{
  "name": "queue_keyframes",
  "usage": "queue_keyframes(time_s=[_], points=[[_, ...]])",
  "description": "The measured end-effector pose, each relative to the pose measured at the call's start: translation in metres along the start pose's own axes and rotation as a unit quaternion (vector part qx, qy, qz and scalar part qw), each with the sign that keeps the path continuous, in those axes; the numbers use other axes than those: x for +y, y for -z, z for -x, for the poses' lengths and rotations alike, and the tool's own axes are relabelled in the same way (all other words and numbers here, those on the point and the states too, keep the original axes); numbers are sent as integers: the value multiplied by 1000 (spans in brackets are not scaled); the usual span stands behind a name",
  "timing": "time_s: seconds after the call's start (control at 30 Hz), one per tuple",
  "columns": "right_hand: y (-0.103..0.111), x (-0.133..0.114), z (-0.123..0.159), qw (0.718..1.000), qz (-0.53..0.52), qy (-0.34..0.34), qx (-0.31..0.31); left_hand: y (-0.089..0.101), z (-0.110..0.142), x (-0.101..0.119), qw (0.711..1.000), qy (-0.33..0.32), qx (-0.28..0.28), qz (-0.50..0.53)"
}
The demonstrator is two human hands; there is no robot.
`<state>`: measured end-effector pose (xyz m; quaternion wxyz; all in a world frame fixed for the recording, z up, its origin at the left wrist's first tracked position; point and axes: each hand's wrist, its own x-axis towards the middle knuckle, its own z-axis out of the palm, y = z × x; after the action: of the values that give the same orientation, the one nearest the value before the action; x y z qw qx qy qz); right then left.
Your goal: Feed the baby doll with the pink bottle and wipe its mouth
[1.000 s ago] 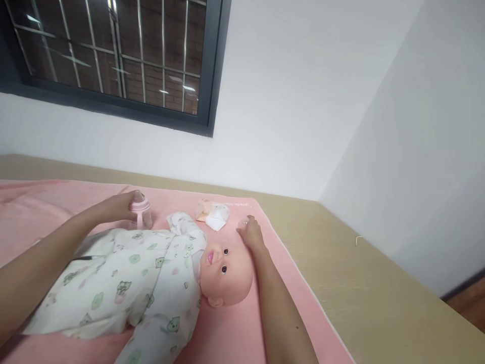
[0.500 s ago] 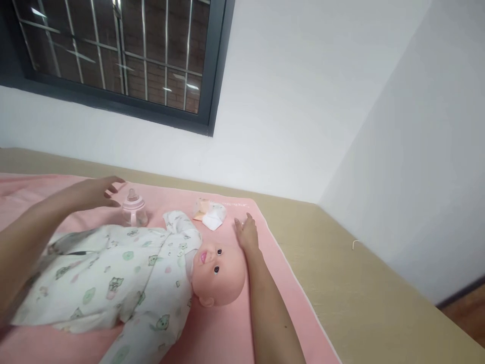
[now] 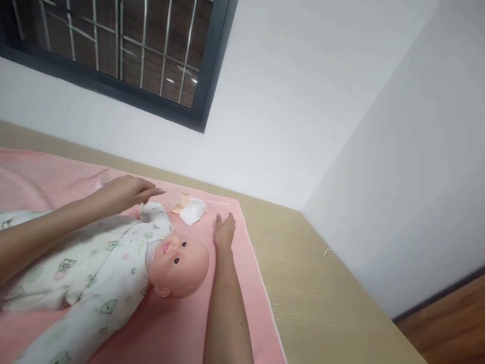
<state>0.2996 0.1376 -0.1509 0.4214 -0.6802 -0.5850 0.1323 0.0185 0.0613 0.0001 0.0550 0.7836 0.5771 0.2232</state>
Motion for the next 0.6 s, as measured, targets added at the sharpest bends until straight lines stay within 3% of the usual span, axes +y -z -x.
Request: queue_keyframes(time_s=[0.1,0.2,0.43,0.6], points=[[3,0,2,1000,4,4,4,-19,-18,21,995,-41,-75,46],[4,0,4,999,-9,26,26,-37,-32,42,972,-86,-183,116],[-2,-3,3,989,-31,104,104,-80,-55,67,872,-77,-447,183],[-5,-4,1,981,-24,130,142,-97,-56,72,803,-60,-557,204]])
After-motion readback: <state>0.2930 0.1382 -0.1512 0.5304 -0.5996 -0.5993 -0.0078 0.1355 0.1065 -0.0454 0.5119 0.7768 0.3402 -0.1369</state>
